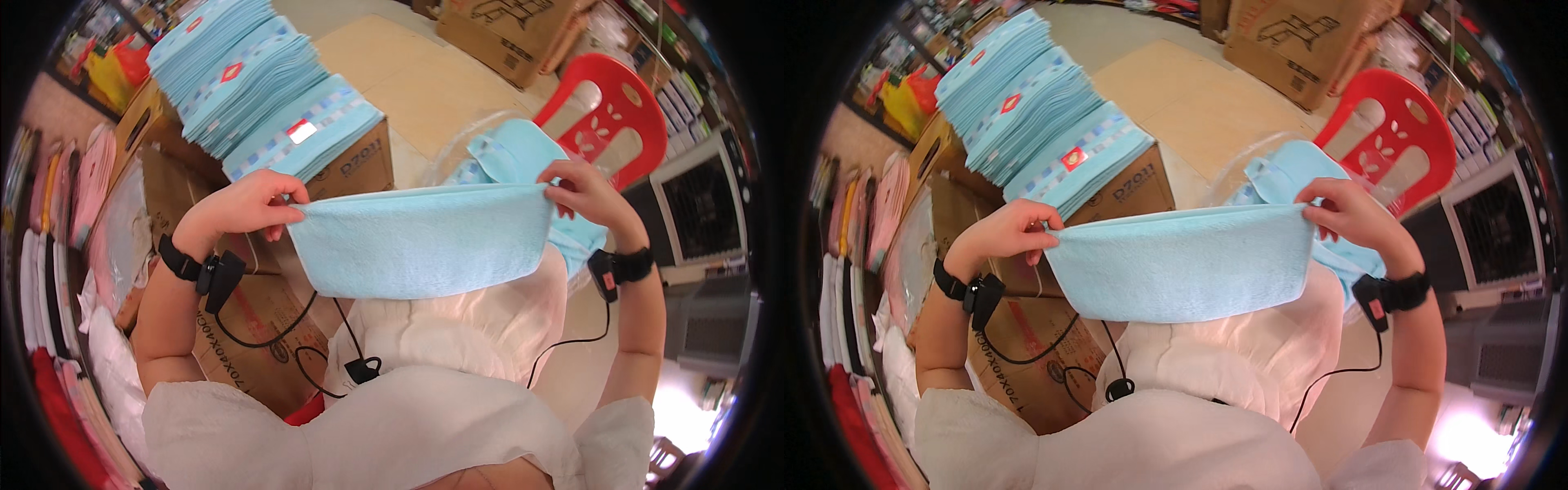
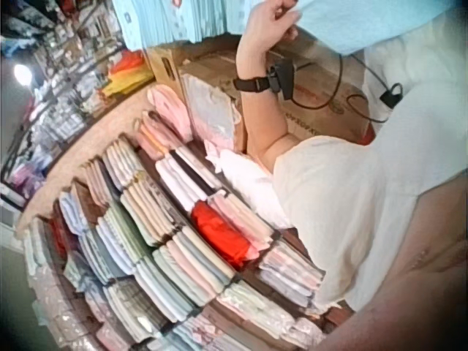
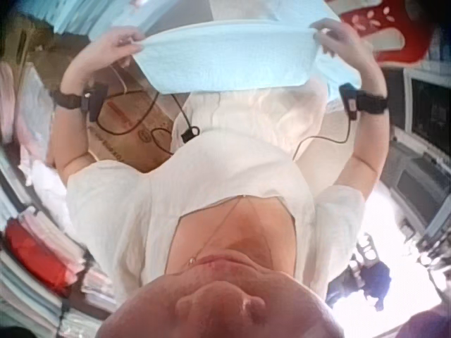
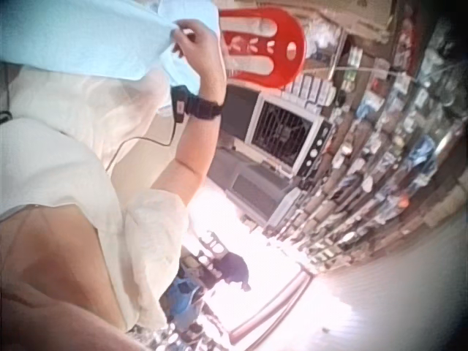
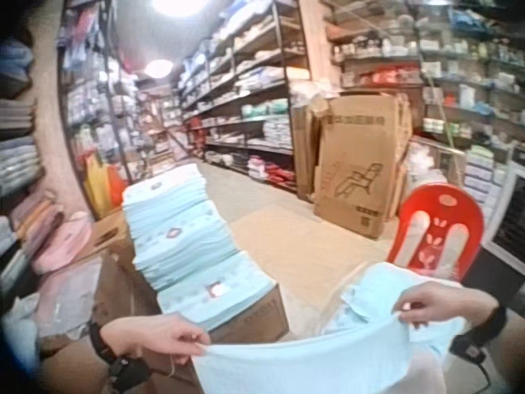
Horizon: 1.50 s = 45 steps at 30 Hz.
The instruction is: The person folds several blue towels one by one and places them on a cardboard box, occasionally adjusting a towel already in a stack.
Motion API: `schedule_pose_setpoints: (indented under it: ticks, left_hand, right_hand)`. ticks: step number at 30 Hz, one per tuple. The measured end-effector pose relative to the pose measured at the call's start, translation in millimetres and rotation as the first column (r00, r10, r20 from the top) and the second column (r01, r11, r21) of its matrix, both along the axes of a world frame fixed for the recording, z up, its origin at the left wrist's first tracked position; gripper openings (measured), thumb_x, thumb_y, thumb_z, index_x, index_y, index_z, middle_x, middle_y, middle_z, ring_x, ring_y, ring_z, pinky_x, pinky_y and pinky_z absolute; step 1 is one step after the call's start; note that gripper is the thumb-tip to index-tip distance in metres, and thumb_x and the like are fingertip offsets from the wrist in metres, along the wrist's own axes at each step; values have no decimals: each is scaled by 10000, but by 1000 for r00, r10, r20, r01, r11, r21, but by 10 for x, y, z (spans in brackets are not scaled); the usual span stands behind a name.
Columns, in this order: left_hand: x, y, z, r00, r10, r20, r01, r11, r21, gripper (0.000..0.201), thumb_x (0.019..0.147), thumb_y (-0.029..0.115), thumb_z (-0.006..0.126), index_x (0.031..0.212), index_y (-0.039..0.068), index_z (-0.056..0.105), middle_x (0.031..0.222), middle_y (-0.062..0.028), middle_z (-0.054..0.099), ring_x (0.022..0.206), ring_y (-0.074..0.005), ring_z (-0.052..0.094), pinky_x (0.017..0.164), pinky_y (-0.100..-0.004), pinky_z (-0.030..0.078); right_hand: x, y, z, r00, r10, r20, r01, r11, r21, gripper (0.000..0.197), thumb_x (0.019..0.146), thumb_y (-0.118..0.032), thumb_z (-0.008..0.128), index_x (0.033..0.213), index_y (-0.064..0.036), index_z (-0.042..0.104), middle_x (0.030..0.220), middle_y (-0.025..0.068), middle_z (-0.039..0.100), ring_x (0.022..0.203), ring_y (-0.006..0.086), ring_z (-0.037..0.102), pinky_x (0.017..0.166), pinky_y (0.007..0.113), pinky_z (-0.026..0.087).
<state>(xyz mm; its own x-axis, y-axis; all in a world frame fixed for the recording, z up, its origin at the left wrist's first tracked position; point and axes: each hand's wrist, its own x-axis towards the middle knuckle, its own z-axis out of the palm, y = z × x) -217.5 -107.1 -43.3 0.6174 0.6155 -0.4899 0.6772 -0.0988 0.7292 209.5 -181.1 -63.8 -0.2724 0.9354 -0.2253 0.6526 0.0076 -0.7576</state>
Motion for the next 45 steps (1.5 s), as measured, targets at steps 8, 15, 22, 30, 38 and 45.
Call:
schedule_pose_setpoints:
  ticks: [8,15,22,30,38,45]
  left_hand:
    - [-1117,361,220,882,394,260,-469,676,568,86,809,11,533,895,-2,530,778,-13,554,643,-74,560,590,-201,476]
    - [-1227,316,-973,911,412,11,-114,225,968,193,705,-38,525,882,30,487,855,-152,499,733,-351,534,602,-402,450]
    - [-1220,189,-1662,875,478,-75,-159,430,889,178,700,-31,529,852,46,477,872,-135,492,742,-361,529,603,-426,444]
    - [-1135,280,-1330,847,528,65,-282,343,896,191,694,-32,527,865,33,473,865,-135,494,742,-354,524,604,-418,438]
    - [-1046,158,-1491,904,397,-156,-72,503,861,195,671,-32,542,819,36,434,869,-136,468,765,-343,521,613,-414,445]
    - [-1098,194,-1446,899,345,-270,16,589,808,202,664,19,558,836,47,456,867,-122,487,754,-327,536,610,-405,455]
  right_hand:
    - [-1068,1771,6,989,121,-86,-69,889,453,143,812,-34,547,950,2,558,758,65,574,593,115,585,515,237,473]
    - [-1804,2537,-1054,979,113,167,-202,557,806,178,724,36,488,860,-68,539,886,117,539,781,328,555,665,390,458]
    - [-1919,2430,-1656,959,145,243,-276,664,695,168,717,39,467,834,-78,489,860,109,503,769,318,550,635,399,450]
    - [-1881,2530,-1439,986,96,139,-169,631,758,157,743,0,473,869,-86,511,855,90,517,773,307,548,650,380,457]
    - [-1818,2359,-1616,976,74,205,-203,656,727,152,700,43,506,795,-76,498,870,76,515,794,283,546,643,360,460]
    - [-1781,2283,-1674,953,113,281,-286,641,712,153,694,21,525,810,-77,505,877,77,514,794,272,547,650,363,460]
